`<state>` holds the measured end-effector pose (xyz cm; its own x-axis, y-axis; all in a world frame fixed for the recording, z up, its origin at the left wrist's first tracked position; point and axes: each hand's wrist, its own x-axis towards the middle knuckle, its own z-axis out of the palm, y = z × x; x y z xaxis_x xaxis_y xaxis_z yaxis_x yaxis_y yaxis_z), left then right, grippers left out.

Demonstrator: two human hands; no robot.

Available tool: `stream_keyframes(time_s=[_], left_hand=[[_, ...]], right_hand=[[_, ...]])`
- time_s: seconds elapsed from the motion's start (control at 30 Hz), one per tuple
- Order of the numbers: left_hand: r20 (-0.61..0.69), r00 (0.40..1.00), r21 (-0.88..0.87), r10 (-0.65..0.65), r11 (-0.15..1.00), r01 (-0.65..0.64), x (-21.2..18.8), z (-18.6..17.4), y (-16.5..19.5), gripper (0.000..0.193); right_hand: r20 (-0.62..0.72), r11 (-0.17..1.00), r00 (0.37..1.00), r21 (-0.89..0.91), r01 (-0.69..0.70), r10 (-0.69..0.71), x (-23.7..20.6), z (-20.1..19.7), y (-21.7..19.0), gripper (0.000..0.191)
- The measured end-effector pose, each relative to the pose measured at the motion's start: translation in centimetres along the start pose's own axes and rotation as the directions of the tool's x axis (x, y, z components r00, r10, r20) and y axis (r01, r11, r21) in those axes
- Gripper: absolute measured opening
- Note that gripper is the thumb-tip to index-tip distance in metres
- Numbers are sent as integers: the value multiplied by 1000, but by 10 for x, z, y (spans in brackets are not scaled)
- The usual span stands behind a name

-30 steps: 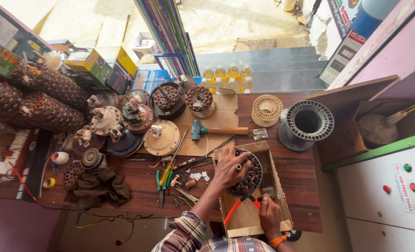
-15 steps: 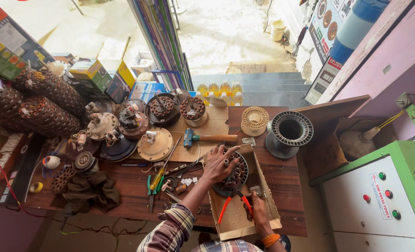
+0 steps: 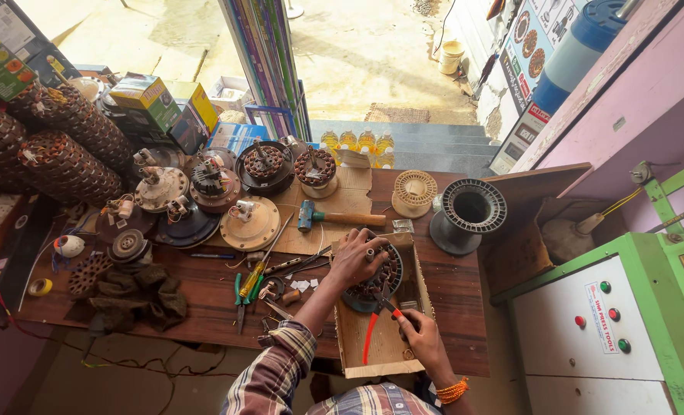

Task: The person cuts the copper windings of an electric motor stator with orange-handled pliers, working around the stator placed in a cardboard box on the workbench. They reposition the stator and pliers repeatedly to reach different winding sections and pull cut wire pieces free.

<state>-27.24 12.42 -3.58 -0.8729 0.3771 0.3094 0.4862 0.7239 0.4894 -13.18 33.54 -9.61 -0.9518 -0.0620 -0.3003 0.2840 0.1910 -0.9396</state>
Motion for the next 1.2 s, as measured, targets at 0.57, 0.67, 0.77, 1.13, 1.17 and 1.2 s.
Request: stream_keyframes(time_s=[0.57, 0.67, 0.77, 1.13, 1.17, 1.2], left_hand=[[-10, 996, -60, 94, 994, -94, -3, -8, -4, 48], [19, 996, -57, 86, 995, -84, -1, -9, -4, 49], [34, 997, -41, 64, 997, -63, -1, -10, -4, 49], [6, 999, -34, 46, 998, -46, -4, -2, -6, 44], [11, 999, -31, 45, 999, -44, -4, -2, -6, 44], [10, 999, -32, 52, 998, -52, -4, -3, -6, 45]], right_hand=[[306, 712, 927, 600, -365, 217, 7, -6, 11, 24], [260, 757, 929, 542, -365, 262, 6, -4, 9, 26], [241, 776, 933, 519, -357, 267, 4, -4, 5, 26], [304, 726, 928, 586, -360, 214, -2, -5, 6, 25], [306, 720, 928, 593, -360, 212, -2, -5, 7, 24], [308, 718, 928, 595, -361, 210, -2, -5, 7, 24]])
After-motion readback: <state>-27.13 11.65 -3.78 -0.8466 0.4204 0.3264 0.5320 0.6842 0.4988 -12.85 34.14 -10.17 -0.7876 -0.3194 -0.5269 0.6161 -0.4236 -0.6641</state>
